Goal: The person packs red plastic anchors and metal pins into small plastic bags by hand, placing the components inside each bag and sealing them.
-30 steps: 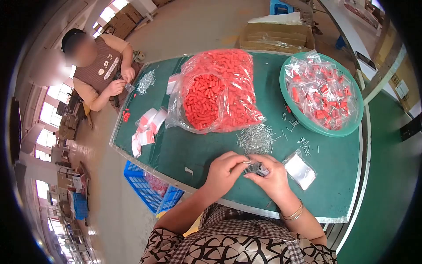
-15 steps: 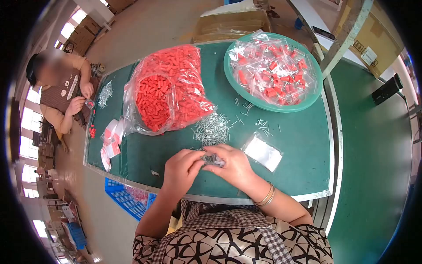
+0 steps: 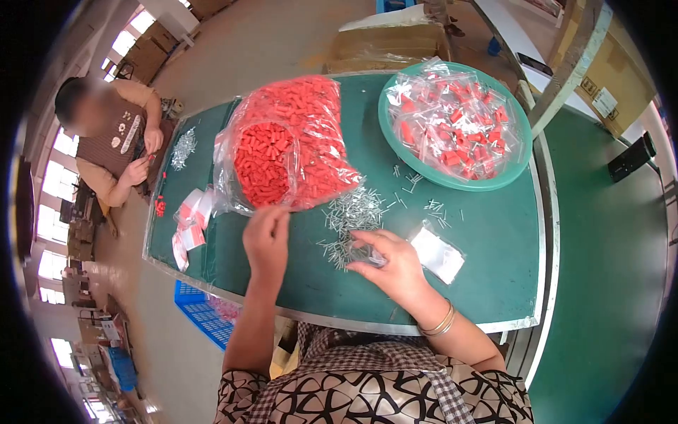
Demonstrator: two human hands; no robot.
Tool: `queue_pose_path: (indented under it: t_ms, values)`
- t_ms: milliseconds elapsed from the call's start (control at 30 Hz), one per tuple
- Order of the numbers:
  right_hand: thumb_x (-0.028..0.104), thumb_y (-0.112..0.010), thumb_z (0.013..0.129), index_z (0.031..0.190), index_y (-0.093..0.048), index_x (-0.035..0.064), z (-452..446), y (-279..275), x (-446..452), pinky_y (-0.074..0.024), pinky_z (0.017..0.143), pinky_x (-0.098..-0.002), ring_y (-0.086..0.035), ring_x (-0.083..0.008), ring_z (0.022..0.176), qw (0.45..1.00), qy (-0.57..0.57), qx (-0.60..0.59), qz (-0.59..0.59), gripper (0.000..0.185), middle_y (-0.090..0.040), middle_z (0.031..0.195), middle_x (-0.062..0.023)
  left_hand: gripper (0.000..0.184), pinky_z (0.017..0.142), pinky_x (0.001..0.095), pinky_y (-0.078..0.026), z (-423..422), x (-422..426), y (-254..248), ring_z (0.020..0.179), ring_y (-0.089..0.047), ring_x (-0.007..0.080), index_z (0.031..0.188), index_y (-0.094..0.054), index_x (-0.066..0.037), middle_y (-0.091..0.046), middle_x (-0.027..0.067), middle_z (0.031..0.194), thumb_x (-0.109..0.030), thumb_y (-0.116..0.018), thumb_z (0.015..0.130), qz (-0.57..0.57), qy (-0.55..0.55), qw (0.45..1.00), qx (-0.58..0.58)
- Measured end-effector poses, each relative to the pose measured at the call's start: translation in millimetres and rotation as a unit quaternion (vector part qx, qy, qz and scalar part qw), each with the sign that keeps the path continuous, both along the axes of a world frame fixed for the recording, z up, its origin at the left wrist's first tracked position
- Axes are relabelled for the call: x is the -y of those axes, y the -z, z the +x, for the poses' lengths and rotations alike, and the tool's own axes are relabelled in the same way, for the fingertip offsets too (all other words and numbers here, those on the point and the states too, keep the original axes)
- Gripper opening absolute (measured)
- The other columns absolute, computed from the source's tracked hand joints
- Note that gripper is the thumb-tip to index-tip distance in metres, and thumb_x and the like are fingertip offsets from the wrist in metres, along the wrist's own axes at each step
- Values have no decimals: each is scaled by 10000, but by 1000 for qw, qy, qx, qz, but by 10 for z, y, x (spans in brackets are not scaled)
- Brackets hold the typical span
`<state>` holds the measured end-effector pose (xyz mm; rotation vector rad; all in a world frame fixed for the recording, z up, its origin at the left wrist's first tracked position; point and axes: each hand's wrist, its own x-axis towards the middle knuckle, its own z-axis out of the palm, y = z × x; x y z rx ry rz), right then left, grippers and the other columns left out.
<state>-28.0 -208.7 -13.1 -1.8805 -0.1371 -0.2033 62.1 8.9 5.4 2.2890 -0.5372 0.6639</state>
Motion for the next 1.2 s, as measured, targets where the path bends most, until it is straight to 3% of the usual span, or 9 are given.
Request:
queue_pose_path:
  t_ms: [200,300,400,667,800,1000,1033,1133,1200]
  values:
    - [114,-810,673,1149,-635,71,-6,16,-70,-508,735,-312,-637,-227,812,999,-15,33,-17,509,-681,933,-59,195,802,424,-485,879,-183,8,908,-602,332,1010,-645,-15,-623,152,929,-63,-612,824,136,-77,988,16]
    - [36,-800,673,1178,-618,31,-4,9,4,-506,674,-276,-596,-133,753,993,-57,-20,104,537,-670,982,-78,222,783,438,-484,1057,-186,173,896,-592,346,1010,-648,-21,-609,156,916,-51,-608,794,229,-30,972,53]
    - [8,-784,682,1207,-592,0,-10,-46,114,-484,557,-226,-550,-94,693,896,-125,-158,396,559,-653,1017,-108,251,796,423,-479,1083,-224,195,922,-593,344,1022,-640,-34,-610,153,946,-46,-663,772,259,-22,965,-34]
    - [102,-669,831,1324,-473,-12,25,153,206,-404,441,-191,-414,-48,561,695,-206,-175,666,543,-620,1066,-83,177,700,412,-505,1017,-267,213,801,-631,320,989,-650,-18,-649,137,865,-86,-618,829,239,-32,970,36]
    - [143,-701,832,1316,-484,-8,38,166,210,-400,445,-190,-392,-40,541,715,-203,-180,644,551,-628,1077,-77,204,704,374,-520,942,-270,164,810,-648,291,1039,-654,-23,-668,142,934,-85,-600,853,166,-16,986,-2]
    - [39,-771,749,1237,-591,54,-3,-45,65,-489,573,-223,-573,-75,727,946,-93,-137,279,521,-656,1030,-61,212,550,211,-477,33,148,-547,708,-634,95,1063,-662,0,-667,66,949,-32,-585,868,-102,101,940,-309]
    - [60,-798,721,1235,-594,69,-6,-2,41,-511,703,-254,-614,-121,846,965,-91,-104,224,553,-664,1018,-60,223,589,237,-503,-75,154,-593,743,-655,133,1057,-653,4,-671,82,969,-15,-611,838,-49,143,938,-311]
    - [70,-800,716,1216,-599,54,9,0,-2,-506,801,-283,-628,-160,927,976,-105,-63,179,539,-668,1011,-69,243,683,313,-533,-275,252,-608,810,-660,257,1087,-628,-29,-661,120,952,-37,-584,848,61,274,954,-103]
    - [78,-809,705,1208,-602,51,1,10,-15,-509,801,-289,-633,-168,925,986,-89,-40,133,544,-670,1009,-77,283,726,330,-530,-381,307,-595,855,-649,289,1099,-615,-27,-652,133,986,-8,-596,816,81,292,945,-125]
